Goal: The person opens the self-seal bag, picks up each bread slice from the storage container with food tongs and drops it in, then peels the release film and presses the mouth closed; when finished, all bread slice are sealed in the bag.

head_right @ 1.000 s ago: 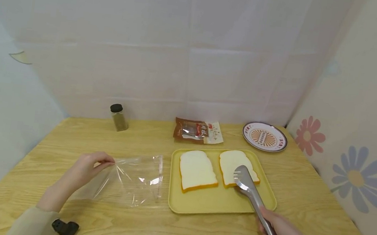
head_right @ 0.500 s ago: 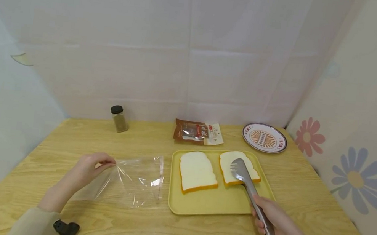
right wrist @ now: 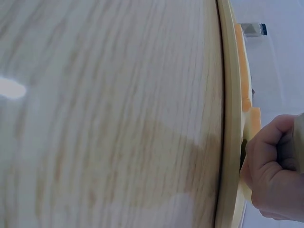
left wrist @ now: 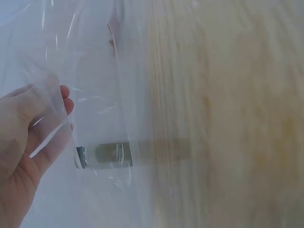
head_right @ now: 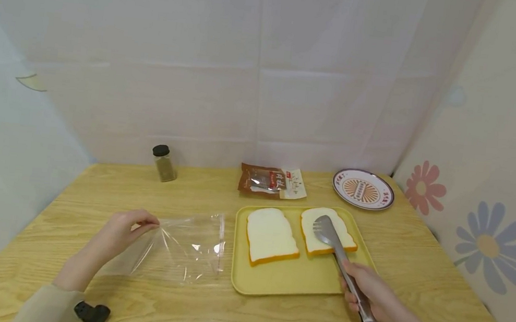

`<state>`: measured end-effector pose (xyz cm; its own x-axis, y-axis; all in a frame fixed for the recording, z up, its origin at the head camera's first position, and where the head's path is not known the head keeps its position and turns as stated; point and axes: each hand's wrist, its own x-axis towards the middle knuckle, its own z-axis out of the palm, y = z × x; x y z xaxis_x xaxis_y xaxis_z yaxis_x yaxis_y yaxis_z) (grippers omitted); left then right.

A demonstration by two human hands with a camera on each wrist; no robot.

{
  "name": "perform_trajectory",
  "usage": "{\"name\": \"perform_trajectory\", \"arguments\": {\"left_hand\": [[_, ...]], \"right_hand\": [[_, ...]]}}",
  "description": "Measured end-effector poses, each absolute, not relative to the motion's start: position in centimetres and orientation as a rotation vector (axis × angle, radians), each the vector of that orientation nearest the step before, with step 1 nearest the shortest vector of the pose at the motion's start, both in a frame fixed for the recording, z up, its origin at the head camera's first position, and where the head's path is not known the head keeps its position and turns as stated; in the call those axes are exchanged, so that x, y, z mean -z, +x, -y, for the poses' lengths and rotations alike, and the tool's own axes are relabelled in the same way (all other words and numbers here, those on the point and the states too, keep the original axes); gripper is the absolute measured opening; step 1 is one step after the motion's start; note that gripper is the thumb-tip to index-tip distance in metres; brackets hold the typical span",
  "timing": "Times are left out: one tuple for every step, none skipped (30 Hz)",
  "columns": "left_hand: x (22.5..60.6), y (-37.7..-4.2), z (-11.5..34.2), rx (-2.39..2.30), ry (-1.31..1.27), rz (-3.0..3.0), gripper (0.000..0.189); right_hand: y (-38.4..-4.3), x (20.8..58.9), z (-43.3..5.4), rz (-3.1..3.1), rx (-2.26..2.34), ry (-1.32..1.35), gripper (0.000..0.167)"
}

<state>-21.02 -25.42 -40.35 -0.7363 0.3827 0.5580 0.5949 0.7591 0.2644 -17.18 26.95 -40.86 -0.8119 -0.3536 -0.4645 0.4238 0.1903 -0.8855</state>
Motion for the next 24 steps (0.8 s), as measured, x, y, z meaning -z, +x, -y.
{"name": "perform_trajectory", "arguments": {"left_hand": [[40.3, -21.0, 25.4, 0.595, -0.739, 2.476, 0.011], [40.3, -21.0, 25.4, 0.594, -0.741, 2.475, 0.010], [40.3, -21.0, 25.4, 0.595, -0.742, 2.473, 0.010], [40.3, -21.0, 25.4, 0.597, -0.743, 2.472, 0.011], [40.3, -21.0, 25.4, 0.595, -0.742, 2.469, 0.011], [40.3, -21.0, 25.4, 0.594, -0.742, 2.466, 0.011], [40.3, -21.0, 25.4, 0.593, -0.744, 2.463, 0.011], [40.3, -21.0, 25.4, 0.594, -0.744, 2.461, 0.011], [40.3, -21.0, 25.4, 0.594, -0.746, 2.458, 0.011], [40.3, -21.0, 25.4, 0.596, -0.748, 2.456, 0.011], [40.4, -21.0, 25.4, 0.593, -0.748, 2.455, 0.011], [40.4, -21.0, 25.5, 0.593, -0.749, 2.454, 0.011], [40.3, -21.0, 25.5, 0.596, -0.751, 2.453, 0.011], [40.3, -21.0, 25.5, 0.596, -0.750, 2.455, 0.011], [40.3, -20.9, 25.5, 0.598, -0.750, 2.456, 0.011], [40.3, -20.9, 25.5, 0.601, -0.750, 2.458, 0.011], [40.3, -20.9, 25.4, 0.602, -0.750, 2.458, 0.011], [40.3, -20.9, 25.4, 0.606, -0.751, 2.459, 0.011], [40.3, -20.9, 25.4, 0.609, -0.752, 2.457, 0.012], [40.3, -20.9, 25.4, 0.612, -0.752, 2.455, 0.012], [40.3, -20.9, 25.4, 0.616, -0.754, 2.453, 0.013], [40.3, -20.9, 25.3, 0.617, -0.754, 2.451, 0.013], [40.3, -20.9, 25.3, 0.619, -0.754, 2.449, 0.013], [40.3, -21.0, 25.3, 0.618, -0.755, 2.447, 0.014]], "right_hand": [[-17.2, 40.8, -26.9, -1.882, 1.676, 0.070, 0.040], [-17.3, 40.8, -26.9, -1.886, 1.670, 0.074, 0.040], [-17.3, 40.8, -26.9, -1.889, 1.669, 0.072, 0.040], [-17.3, 40.8, -26.9, -1.891, 1.668, 0.069, 0.039], [-17.4, 40.8, -27.0, -1.892, 1.667, 0.070, 0.039], [-17.4, 40.8, -27.0, -1.893, 1.666, 0.066, 0.039], [-17.5, 40.8, -27.1, -1.894, 1.664, 0.062, 0.038], [-17.5, 40.8, -27.2, -1.895, 1.661, 0.056, 0.038], [-17.5, 40.7, -27.2, -1.897, 1.656, 0.050, 0.037], [-17.5, 40.7, -27.3, -1.902, 1.650, 0.045, 0.037], [-17.5, 40.7, -27.4, -1.908, 1.641, 0.040, 0.037], [-17.5, 40.7, -27.4, -1.913, 1.632, 0.036, 0.037], [-17.5, 40.7, -27.5, -1.916, 1.626, 0.035, 0.037], [-17.5, 40.7, -27.5, -1.921, 1.618, 0.032, 0.036], [-17.5, 40.7, -27.6, -1.924, 1.613, 0.028, 0.036], [-17.5, 40.6, -27.7, -1.924, 1.611, 0.025, 0.035], [-17.4, 40.6, -27.8, -1.921, 1.612, 0.022, 0.035], [-17.4, 40.5, -27.9, -1.920, 1.618, 0.022, 0.035], [-17.3, 40.4, -28.0, -1.920, 1.628, 0.024, 0.034], [-17.3, 40.3, -28.1, -1.920, 1.636, 0.028, 0.034], [-17.2, 40.1, -28.1, -1.920, 1.644, 0.041, 0.035], [-17.2, 40.0, -28.2, -1.922, 1.651, 0.052, 0.035], [-17.1, 39.8, -28.3, -1.924, 1.660, 0.063, 0.035], [-17.0, 39.7, -28.4, -1.924, 1.667, 0.072, 0.036]]}}
